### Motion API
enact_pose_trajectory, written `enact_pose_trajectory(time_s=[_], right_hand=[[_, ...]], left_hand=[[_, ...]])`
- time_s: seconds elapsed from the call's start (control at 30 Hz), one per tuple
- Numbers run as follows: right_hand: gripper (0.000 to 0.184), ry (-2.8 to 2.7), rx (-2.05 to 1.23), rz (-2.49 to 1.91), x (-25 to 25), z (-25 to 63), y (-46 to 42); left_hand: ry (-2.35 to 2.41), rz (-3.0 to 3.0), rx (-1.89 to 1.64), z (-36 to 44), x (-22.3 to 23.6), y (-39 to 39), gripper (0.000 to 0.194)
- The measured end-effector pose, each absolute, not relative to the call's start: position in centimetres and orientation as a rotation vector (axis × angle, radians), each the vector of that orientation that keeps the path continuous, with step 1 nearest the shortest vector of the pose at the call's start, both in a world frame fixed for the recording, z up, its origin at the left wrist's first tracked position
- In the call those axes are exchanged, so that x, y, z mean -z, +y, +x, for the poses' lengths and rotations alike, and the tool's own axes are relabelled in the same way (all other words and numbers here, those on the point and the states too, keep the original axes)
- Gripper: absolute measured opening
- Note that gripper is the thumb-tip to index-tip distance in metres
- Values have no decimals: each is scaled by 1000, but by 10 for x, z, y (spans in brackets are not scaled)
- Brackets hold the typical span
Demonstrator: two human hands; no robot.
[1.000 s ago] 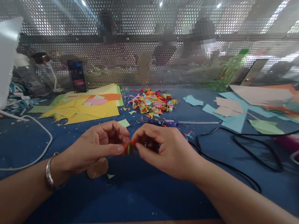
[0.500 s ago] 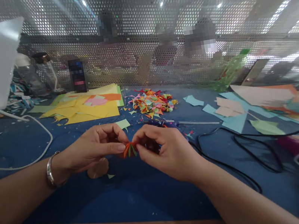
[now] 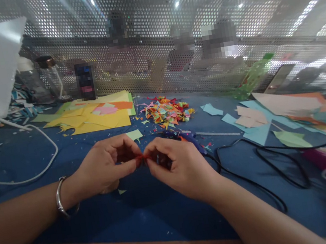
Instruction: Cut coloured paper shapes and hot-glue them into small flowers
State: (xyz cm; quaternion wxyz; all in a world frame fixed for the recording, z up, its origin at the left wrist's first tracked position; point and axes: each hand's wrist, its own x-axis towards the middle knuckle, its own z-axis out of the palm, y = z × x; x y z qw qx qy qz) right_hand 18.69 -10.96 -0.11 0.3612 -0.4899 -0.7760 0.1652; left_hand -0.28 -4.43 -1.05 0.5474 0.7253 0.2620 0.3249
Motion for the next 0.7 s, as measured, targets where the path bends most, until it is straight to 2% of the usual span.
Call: enact_pose_trajectory(time_s=[0.33,0.7], right_hand=[[10,-1983,-446,-1285,3,188,-108],[10,-2132,-479,-1181,2,188,-111]], left_hand=[[630,1226,-704,0,2,-42,12],[606,1217,-501,-3,4,-33,17]])
